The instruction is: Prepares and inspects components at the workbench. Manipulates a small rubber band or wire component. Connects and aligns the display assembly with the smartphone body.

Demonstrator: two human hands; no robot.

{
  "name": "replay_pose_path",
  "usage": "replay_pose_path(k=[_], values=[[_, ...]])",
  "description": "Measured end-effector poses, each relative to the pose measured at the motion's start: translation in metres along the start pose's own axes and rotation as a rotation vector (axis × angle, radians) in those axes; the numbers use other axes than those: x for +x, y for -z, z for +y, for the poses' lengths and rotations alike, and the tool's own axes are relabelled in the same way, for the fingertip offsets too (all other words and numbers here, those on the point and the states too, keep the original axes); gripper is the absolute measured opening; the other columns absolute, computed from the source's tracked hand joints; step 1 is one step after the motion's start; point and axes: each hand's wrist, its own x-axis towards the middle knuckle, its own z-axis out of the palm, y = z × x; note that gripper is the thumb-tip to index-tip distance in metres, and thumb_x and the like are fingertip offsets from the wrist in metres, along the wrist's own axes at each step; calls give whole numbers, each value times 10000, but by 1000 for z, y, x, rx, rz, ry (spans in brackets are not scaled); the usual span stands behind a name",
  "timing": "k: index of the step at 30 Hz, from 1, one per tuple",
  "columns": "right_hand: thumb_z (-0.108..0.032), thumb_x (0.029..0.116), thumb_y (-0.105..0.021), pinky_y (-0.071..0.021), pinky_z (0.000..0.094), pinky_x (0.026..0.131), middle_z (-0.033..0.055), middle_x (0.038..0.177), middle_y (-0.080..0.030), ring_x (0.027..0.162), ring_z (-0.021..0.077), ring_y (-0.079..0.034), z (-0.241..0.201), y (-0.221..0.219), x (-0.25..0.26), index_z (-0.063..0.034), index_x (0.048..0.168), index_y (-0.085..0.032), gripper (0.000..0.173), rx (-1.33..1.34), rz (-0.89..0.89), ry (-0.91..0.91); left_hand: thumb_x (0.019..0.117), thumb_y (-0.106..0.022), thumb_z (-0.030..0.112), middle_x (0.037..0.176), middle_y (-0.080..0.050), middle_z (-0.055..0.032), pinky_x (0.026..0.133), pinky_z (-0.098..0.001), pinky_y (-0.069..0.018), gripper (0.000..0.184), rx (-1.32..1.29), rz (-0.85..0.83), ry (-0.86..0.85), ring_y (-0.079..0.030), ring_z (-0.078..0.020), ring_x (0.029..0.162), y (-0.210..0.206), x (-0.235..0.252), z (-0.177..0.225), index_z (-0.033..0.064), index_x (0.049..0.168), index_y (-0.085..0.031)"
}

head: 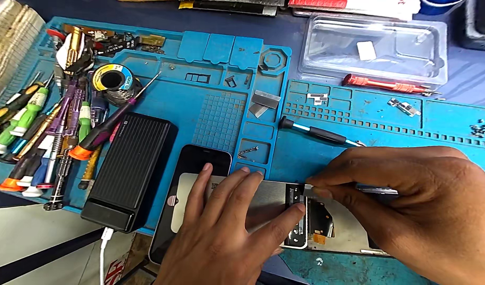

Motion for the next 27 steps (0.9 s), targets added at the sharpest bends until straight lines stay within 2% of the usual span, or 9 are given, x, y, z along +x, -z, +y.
replay_pose_path(k=[5, 14, 19, 27], values=[[-201, 893, -621, -506, 143, 571, -170, 802, -662, 720, -61, -618, -2, -1, 0, -242, 877, -774, 159, -51, 10, 10, 1051, -447, 483, 1501, -497, -139, 1179, -737, -181, 421, 10, -36, 9, -395, -343, 1469, 3, 1, 1, 471, 1466, -518], [-226, 909, -617, -458, 134, 519, -181, 767, -647, 671, -77, -590, -1, -1, -3, -246, 906, -777, 162, -50, 20, -13, 1052, -451, 473, 1486, -503, -154, 1168, -733, -194, 419, 10, -60, 7, -402, -360, 1458, 5, 3, 1, 458, 1465, -518], [-221, 882, -611, -401, 143, 487, -169, 708, -604, 616, -71, -543, -5, -3, -3, -222, 871, -767, 156, -71, 35, -22, 1054, -441, 462, 1488, -491, -157, 1173, -724, -186, 416, 17, -65, 13, -390, -355, 1465, 6, 4, 2, 452, 1463, -517], [-226, 865, -609, -384, 145, 448, -186, 672, -587, 577, -81, -528, -7, -4, -3, -246, 829, -754, 151, -56, 40, -72, 1057, -434, 461, 1480, -493, -161, 1180, -720, -178, 411, 17, -65, 13, -386, -352, 1466, 6, 3, 2, 453, 1458, -522]])
